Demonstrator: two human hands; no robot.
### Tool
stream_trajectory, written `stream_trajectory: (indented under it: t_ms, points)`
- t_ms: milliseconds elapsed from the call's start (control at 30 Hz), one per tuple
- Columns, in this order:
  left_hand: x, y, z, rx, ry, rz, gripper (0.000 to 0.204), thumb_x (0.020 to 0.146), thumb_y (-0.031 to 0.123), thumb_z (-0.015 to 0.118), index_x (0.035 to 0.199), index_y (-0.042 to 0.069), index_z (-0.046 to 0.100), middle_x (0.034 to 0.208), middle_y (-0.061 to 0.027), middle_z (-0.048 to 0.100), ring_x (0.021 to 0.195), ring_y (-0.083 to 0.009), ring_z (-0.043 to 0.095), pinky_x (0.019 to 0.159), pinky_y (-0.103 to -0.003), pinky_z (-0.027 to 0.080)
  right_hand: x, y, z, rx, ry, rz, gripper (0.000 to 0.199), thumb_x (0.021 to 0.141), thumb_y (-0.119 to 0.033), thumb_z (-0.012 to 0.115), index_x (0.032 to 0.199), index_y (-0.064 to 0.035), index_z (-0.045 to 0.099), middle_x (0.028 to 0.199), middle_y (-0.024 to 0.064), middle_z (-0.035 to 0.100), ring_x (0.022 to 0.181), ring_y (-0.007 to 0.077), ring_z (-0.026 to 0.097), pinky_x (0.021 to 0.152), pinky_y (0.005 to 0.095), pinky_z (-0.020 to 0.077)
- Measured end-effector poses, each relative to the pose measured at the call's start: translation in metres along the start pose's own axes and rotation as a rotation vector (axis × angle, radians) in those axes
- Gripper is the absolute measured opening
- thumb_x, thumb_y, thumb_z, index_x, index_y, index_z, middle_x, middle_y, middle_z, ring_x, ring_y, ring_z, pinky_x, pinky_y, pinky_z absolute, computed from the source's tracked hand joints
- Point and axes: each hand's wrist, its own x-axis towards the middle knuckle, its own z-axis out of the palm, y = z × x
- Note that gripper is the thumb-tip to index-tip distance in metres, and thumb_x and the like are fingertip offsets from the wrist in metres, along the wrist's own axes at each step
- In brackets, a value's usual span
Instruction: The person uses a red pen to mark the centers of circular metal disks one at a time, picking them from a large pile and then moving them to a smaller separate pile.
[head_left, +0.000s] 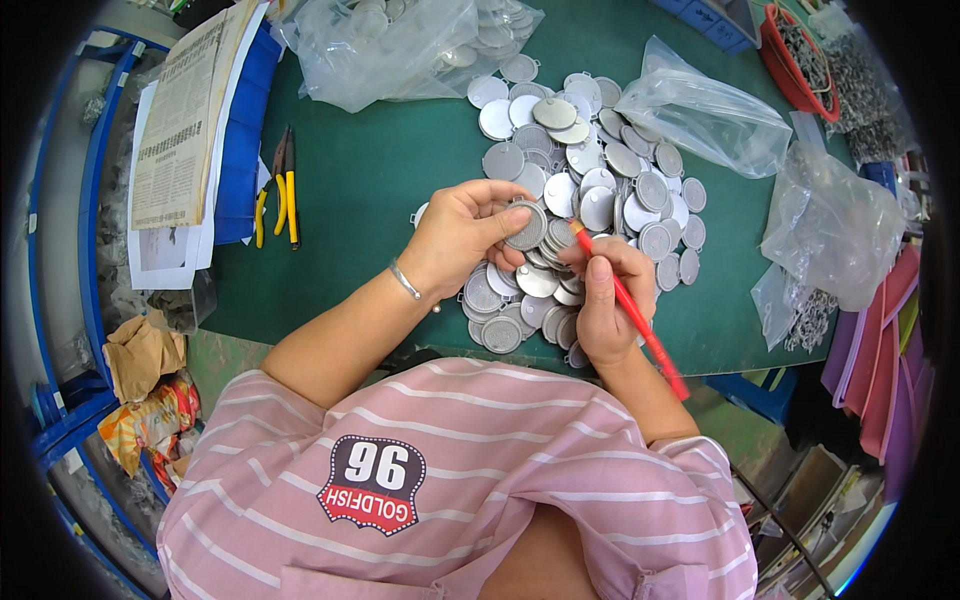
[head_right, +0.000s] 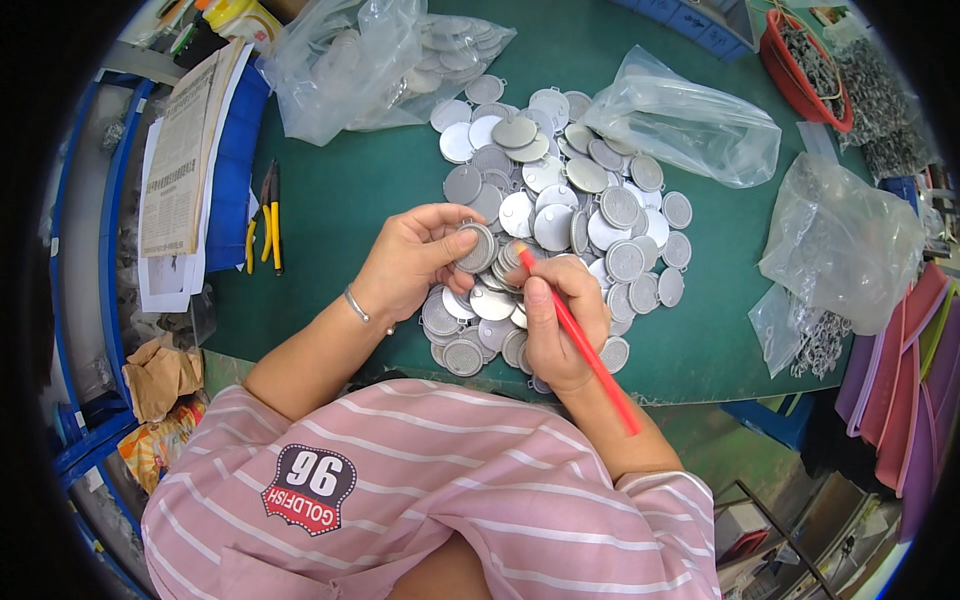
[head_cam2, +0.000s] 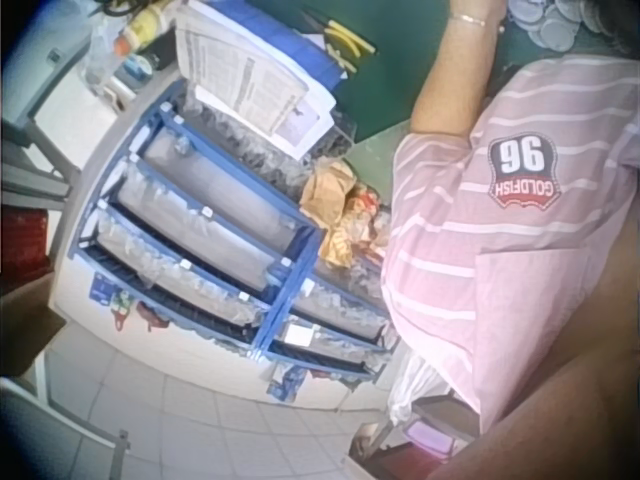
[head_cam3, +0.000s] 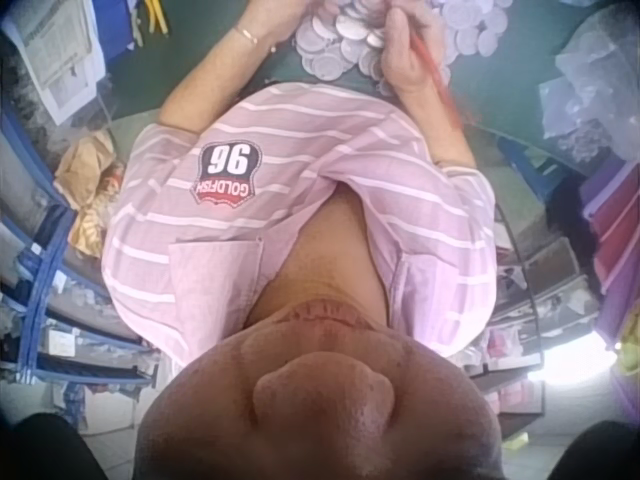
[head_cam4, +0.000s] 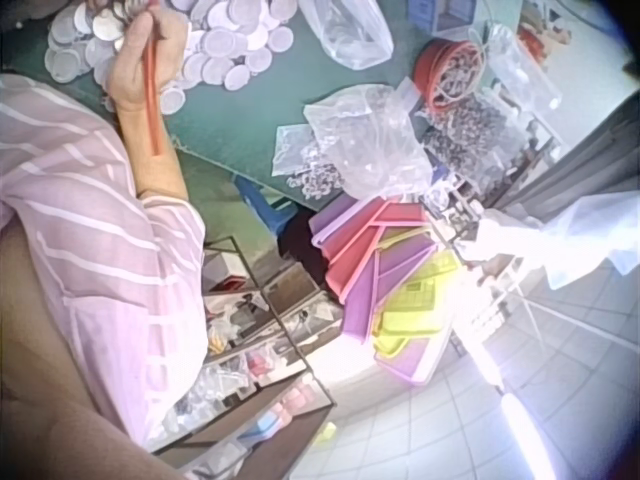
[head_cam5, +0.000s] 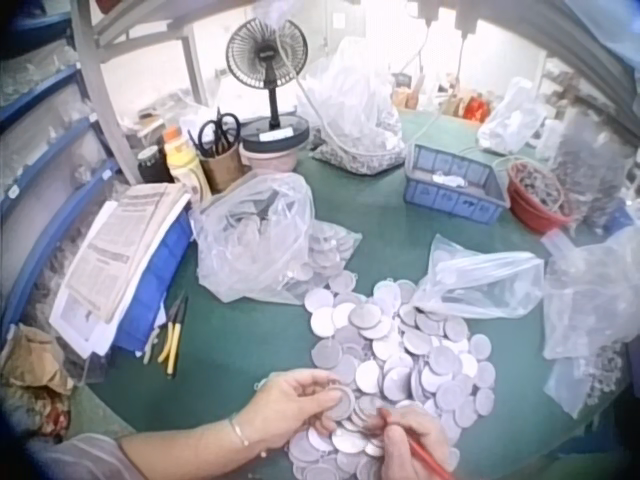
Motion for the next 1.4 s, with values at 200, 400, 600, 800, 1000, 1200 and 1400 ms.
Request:
stream_trajectory:
  t_ms: [200, 400, 600, 800, 1000, 1200, 1400]
  points:
    - [0.001, -0.001, -0.001, -0.079, -0.001, -0.052, 0.025, 0.088, 0.014, 0.051, 0.106, -0.004, 0.055, 0.085, -0.0125, 0.063, 0.064, -0.0182, 0.064, 0.056, -0.025, 0.054, 0.005, 0.0, 0.0, -0.166, -0.038, -0.053, 0.012, 0.082, 0.003, 0.055, 0.094, 0.0008, 0.053, 0.086, 0.0124, 0.063, 0.067, 0.017, 0.053, 0.06, 0.0256, 0.0439]
    - [0.001, -0.003, -0.002, -0.098, -0.007, -0.05, 0.027, 0.088, 0.012, 0.048, 0.107, -0.006, 0.054, 0.085, -0.0142, 0.063, 0.067, -0.0214, 0.065, 0.061, -0.026, 0.055, -0.001, 0.004, 0.003, -0.113, 0.019, 0.001, 0.021, 0.077, 0.006, 0.059, 0.095, -0.0014, 0.052, 0.088, 0.0122, 0.063, 0.071, 0.0192, 0.055, 0.064, 0.027, 0.0444]
    - [-0.002, -0.003, -0.001, -0.062, -0.004, -0.008, 0.026, 0.088, 0.013, 0.049, 0.106, -0.005, 0.055, 0.087, -0.0137, 0.063, 0.07, -0.0195, 0.064, 0.062, -0.025, 0.055, 0.013, -0.003, 0.004, -0.405, -0.202, -0.181, 0.035, 0.064, 0.006, 0.066, 0.094, -0.0037, 0.053, 0.095, 0.0112, 0.062, 0.086, 0.0277, 0.055, 0.076, 0.0348, 0.043]
    - [-0.004, -0.002, 0.003, -0.058, -0.009, 0.038, 0.028, 0.082, 0.009, 0.059, 0.106, -0.005, 0.054, 0.087, -0.0133, 0.063, 0.072, -0.0177, 0.064, 0.064, -0.025, 0.054, 0.011, -0.005, 0.001, -0.404, -0.127, -0.114, 0.03, 0.069, 0.003, 0.065, 0.097, -0.0012, 0.056, 0.093, 0.0127, 0.06, 0.087, 0.0283, 0.054, 0.077, 0.0347, 0.0431]
    - [-0.004, -0.004, 0.002, -0.055, 0.0, 0.04, 0.031, 0.078, 0.005, 0.064, 0.105, -0.005, 0.053, 0.089, -0.014, 0.063, 0.073, -0.0184, 0.064, 0.064, -0.025, 0.053, 0.007, -0.007, -0.005, -0.359, -0.064, -0.181, 0.019, 0.079, 0.001, 0.057, 0.097, 0.0035, 0.056, 0.083, 0.0132, 0.058, 0.073, 0.022, 0.053, 0.067, 0.0295, 0.0425]
    - [-0.003, -0.005, 0.003, -0.05, 0.038, 0.018, 0.03, 0.077, 0.005, 0.065, 0.104, -0.005, 0.054, 0.089, -0.014, 0.063, 0.072, -0.0191, 0.064, 0.063, -0.026, 0.053, -0.006, -0.004, -0.008, 0.008, -0.018, 0.006, 0.007, 0.08, 0.001, 0.052, 0.079, -0.0011, 0.046, 0.072, 0.0109, 0.058, 0.059, 0.0164, 0.049, 0.057, 0.0277, 0.0403]
    - [-0.002, -0.005, 0.002, -0.039, 0.033, 0.014, 0.03, 0.077, 0.004, 0.065, 0.104, -0.004, 0.054, 0.088, -0.0136, 0.063, 0.071, -0.0186, 0.064, 0.062, -0.026, 0.053, -0.007, -0.002, -0.006, -0.058, -0.023, -0.008, 0.008, 0.079, 0.002, 0.053, 0.079, -0.0017, 0.046, 0.068, 0.0098, 0.059, 0.059, 0.0175, 0.05, 0.057, 0.0284, 0.0398]
